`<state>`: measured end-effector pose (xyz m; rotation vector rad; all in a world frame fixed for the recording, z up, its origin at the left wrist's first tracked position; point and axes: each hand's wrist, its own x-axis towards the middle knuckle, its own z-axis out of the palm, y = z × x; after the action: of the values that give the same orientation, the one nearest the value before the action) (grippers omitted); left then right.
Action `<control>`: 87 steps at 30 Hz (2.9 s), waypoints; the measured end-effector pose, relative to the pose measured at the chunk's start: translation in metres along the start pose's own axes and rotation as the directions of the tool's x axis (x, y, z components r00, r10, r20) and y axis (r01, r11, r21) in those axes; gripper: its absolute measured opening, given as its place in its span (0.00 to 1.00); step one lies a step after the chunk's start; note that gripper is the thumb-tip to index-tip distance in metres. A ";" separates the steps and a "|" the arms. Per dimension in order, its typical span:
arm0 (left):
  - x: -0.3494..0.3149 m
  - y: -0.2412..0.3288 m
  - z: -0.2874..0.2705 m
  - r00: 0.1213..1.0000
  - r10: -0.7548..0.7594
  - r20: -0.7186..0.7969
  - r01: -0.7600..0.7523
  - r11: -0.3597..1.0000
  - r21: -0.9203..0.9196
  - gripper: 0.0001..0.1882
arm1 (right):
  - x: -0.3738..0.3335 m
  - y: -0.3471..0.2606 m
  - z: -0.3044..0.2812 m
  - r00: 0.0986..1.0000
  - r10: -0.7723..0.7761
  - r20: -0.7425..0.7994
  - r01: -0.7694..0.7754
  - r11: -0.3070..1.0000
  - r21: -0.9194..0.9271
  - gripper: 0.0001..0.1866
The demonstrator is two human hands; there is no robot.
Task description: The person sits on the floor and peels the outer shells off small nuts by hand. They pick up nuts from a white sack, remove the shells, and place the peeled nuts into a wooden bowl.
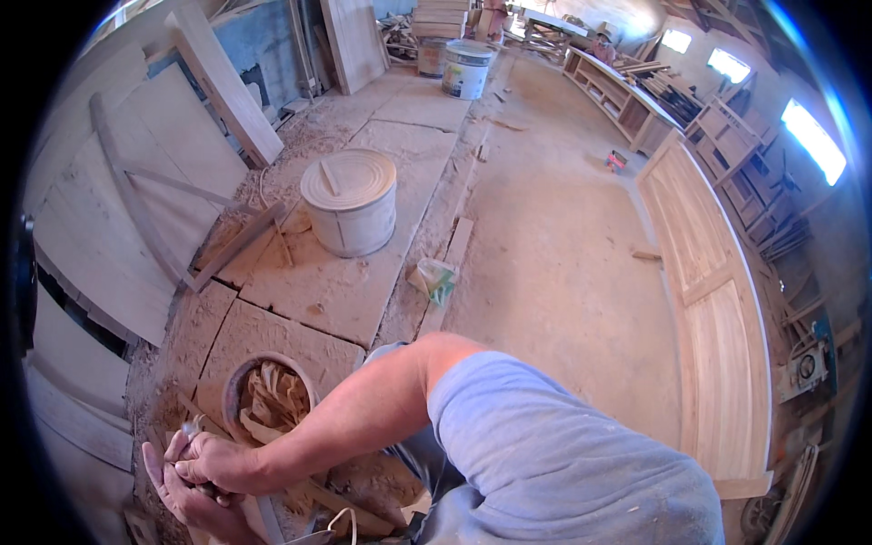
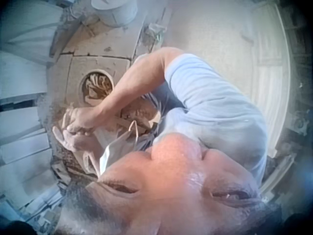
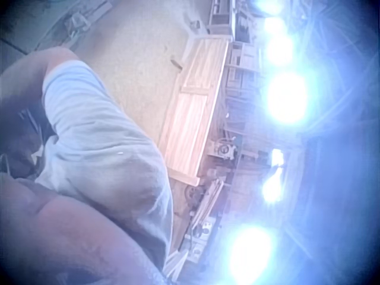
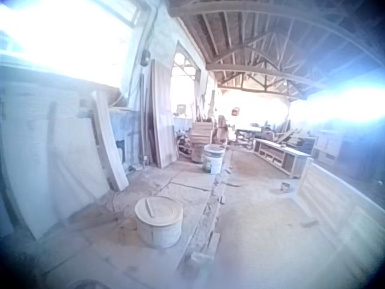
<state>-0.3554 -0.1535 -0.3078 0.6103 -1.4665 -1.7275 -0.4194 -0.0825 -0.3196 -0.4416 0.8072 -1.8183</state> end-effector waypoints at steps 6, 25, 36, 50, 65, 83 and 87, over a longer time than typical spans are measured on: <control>0.000 0.020 -0.005 0.978 -0.139 0.155 0.145 0.989 -0.030 0.21 | -0.001 -0.017 0.000 0.993 0.099 -0.058 -0.102 0.994 -0.044 0.17; -0.008 0.048 -0.036 0.852 0.219 0.475 -0.377 0.887 0.268 0.07 | -0.034 -0.056 -0.004 0.936 0.338 0.093 -0.315 0.927 -0.203 0.22; -0.010 0.040 -0.049 0.827 0.094 0.555 -0.063 0.995 -0.075 0.32 | -0.044 -0.055 -0.011 0.882 0.431 0.194 -0.383 0.892 -0.239 0.32; -0.012 0.057 -0.044 0.821 0.096 0.563 -0.161 0.985 0.067 0.53 | -0.041 -0.049 -0.013 0.855 0.470 0.218 -0.441 0.881 -0.168 0.32; -0.041 0.092 -0.032 0.786 -0.169 0.595 0.407 0.866 -0.292 0.58 | -0.048 -0.069 -0.028 0.896 0.444 0.034 -0.251 0.565 -0.786 0.25; -0.046 0.083 -0.028 0.533 0.159 0.831 -0.223 0.974 -0.043 0.45 | -0.039 -0.056 -0.032 0.903 0.382 -0.195 -0.421 0.877 -0.233 0.19; -0.025 0.055 -0.024 0.585 0.254 0.770 -0.680 0.671 0.295 0.24 | -0.035 -0.041 -0.016 0.876 0.388 -0.286 -0.420 0.905 -0.061 0.17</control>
<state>-0.3086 -0.1498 -0.2628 -0.2460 -2.4438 -1.0392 -0.4437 -0.0357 -0.2995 -0.0860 1.1116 -1.4536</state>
